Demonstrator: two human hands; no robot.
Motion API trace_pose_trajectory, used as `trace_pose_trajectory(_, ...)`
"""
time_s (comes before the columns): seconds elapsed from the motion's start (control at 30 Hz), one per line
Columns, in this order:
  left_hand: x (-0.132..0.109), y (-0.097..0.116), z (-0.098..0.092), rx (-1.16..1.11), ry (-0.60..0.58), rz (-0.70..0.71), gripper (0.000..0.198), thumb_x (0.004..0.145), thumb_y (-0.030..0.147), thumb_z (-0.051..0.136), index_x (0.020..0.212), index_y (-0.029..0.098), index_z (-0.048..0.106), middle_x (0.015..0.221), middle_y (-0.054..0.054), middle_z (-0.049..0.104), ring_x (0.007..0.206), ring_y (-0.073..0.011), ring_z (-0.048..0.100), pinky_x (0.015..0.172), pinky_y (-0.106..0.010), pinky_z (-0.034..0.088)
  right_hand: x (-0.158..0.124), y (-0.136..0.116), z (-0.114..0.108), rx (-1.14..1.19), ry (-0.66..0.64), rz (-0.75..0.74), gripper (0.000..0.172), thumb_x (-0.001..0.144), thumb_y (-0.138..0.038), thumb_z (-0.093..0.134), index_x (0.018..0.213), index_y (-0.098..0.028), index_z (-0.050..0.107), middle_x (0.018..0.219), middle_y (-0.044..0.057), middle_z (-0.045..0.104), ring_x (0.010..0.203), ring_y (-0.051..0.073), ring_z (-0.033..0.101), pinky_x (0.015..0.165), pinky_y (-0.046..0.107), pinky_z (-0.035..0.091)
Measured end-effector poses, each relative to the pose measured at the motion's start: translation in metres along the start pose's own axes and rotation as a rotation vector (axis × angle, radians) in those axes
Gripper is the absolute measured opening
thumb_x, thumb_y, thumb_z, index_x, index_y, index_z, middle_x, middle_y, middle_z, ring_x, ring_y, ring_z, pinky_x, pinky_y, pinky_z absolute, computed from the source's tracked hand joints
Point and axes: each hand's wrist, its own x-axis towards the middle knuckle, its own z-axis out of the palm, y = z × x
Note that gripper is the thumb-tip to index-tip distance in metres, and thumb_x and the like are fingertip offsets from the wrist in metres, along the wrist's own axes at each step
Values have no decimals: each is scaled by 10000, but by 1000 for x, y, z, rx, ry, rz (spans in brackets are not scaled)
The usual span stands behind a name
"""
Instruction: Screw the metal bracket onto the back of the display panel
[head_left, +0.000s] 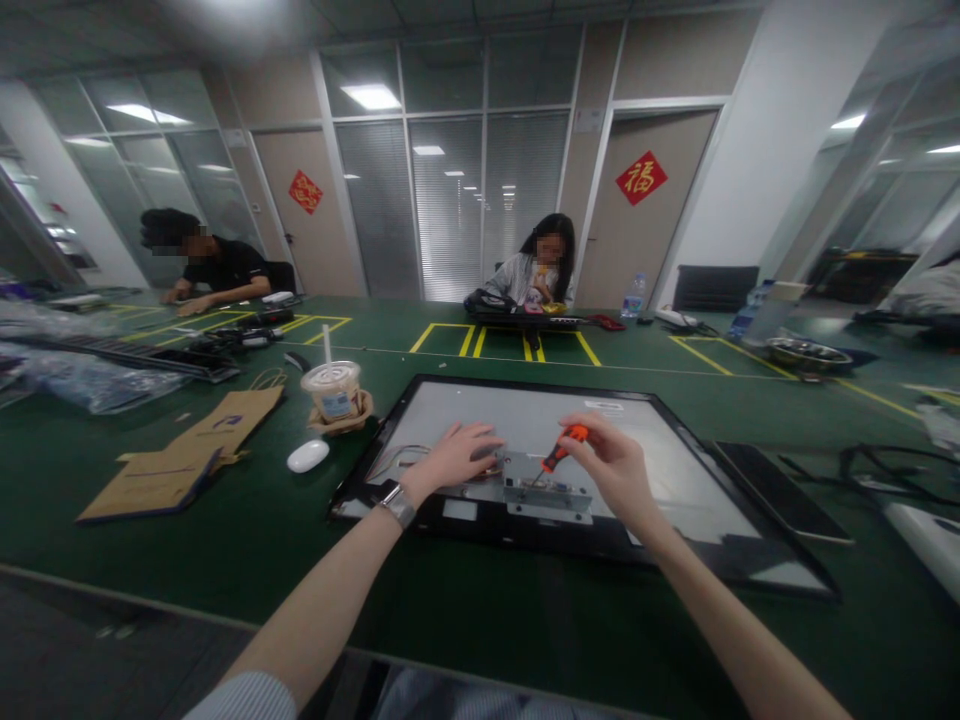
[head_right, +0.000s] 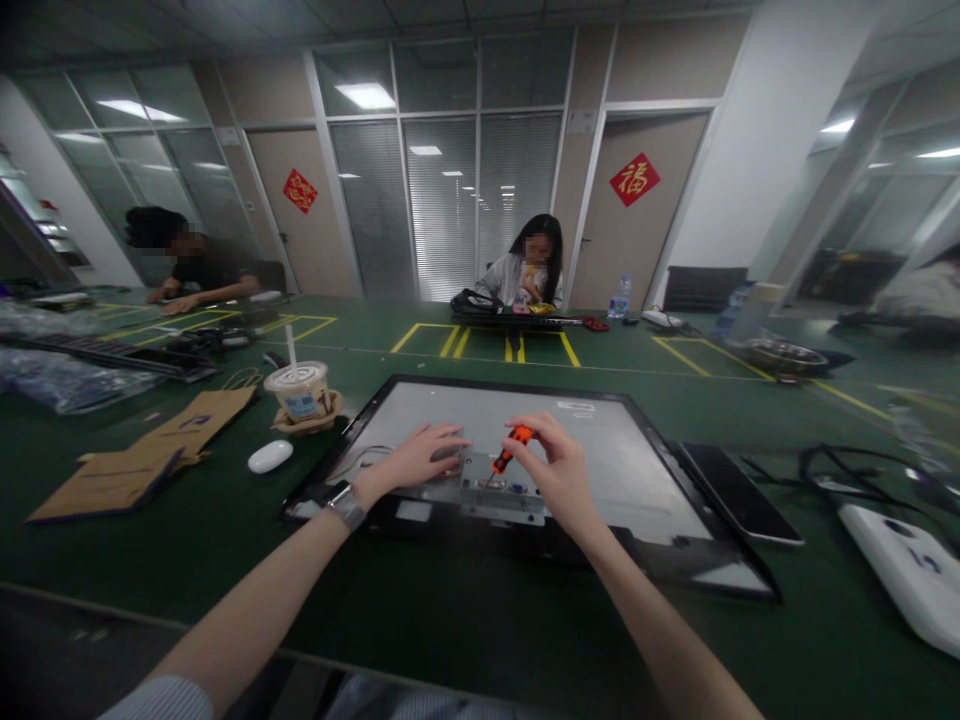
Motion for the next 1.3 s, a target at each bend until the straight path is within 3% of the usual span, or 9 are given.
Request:
trace_pose_trajectory(0.13, 0, 0, 0, -6, 3, -1, 440, 1022, 506, 433, 1421, 354, 544, 1606, -54, 394, 1497, -279, 329, 1234, -562, 154, -1, -7, -3, 31, -106, 34, 279, 962, -413, 574, 1094, -265, 770, 1123, 78, 745, 1093, 261, 676, 970, 430, 529)
trace_pose_trajectory(0.23, -1, 0, -1, -3, 3, 7, 437, 1027, 500, 427, 1424, 356, 539, 1610, -57, 386, 1498, -278, 327, 1232, -562, 155, -1, -8, -3, 80, -150, 103, 296, 948, -409, 601, 1165, -269, 745, 1061, 72, 763, 990, 253, 714, 914, 438, 559)
trace_pose_trajectory(0.4, -1, -1, 0, -2, -6, 2, 447, 1028, 522, 411, 1435, 374, 518, 1617, -42, 376, 1500, -278, 324, 1230, -570, 156, 1, -4, -2, 34, -54, 54, 202, 818, -416, 762, 932, -252, 794, 842, 45, 683, 763, 215, 670, 719, 372, 583)
trace_pose_trajectory(0.5, -1, -2, 1, 2, 0, 11, 451, 1026, 525, 414, 1434, 366, 522, 1613, -49, 382, 1500, -279, 322, 1233, -564, 150, 2, -5, -2, 27, -57, 37, 232, 877, -453, 689, 949, -256, 788, 920, 66, 697, 861, 235, 684, 786, 386, 579)
trace_pose_trajectory(0.6, -1, -2, 1, 2, 5, 11, 450, 1025, 516, 426, 1424, 345, 542, 1610, -57, 386, 1497, -289, 325, 1236, -557, 147, 0, -7, -3, 66, -147, 81, 295, 959, -438, 572, 1122, -271, 753, 1123, 80, 724, 1041, 256, 693, 921, 426, 552)
trace_pose_trajectory(0.7, -2, 2, -1, 5, 3, 10, 441, 1027, 493, 435, 1427, 339, 542, 1609, -65, 387, 1499, -290, 323, 1232, -563, 159, -1, -5, -2, 128, -196, 130, 326, 951, -406, 594, 1229, -276, 704, 1103, 73, 745, 1005, 251, 713, 905, 437, 562)
trace_pose_trajectory(0.9, -4, 8, -5, 9, -14, -10, 439, 1034, 471, 427, 1441, 336, 521, 1610, -65, 386, 1498, -277, 329, 1229, -576, 166, 1, -2, 3, 38, -34, 15, 153, 798, -334, 782, 930, -257, 769, 815, 25, 653, 759, 202, 644, 731, 371, 569)
trace_pose_trajectory(1.07, -3, 5, -4, 12, -12, -2, 437, 1035, 489, 411, 1433, 347, 523, 1615, -56, 379, 1502, -271, 320, 1233, -566, 159, 1, -3, 1, 60, -29, 36, 184, 833, -419, 744, 846, -237, 764, 843, 54, 648, 784, 209, 646, 674, 352, 575)
trace_pose_trajectory(1.3, -2, 1, -1, 3, -6, -2, 443, 1029, 503, 419, 1433, 354, 525, 1616, -53, 377, 1502, -279, 319, 1233, -563, 157, -2, 1, -3, 183, -177, 164, 280, 960, -426, 596, 1150, -263, 720, 1014, 67, 738, 923, 229, 705, 860, 427, 580)
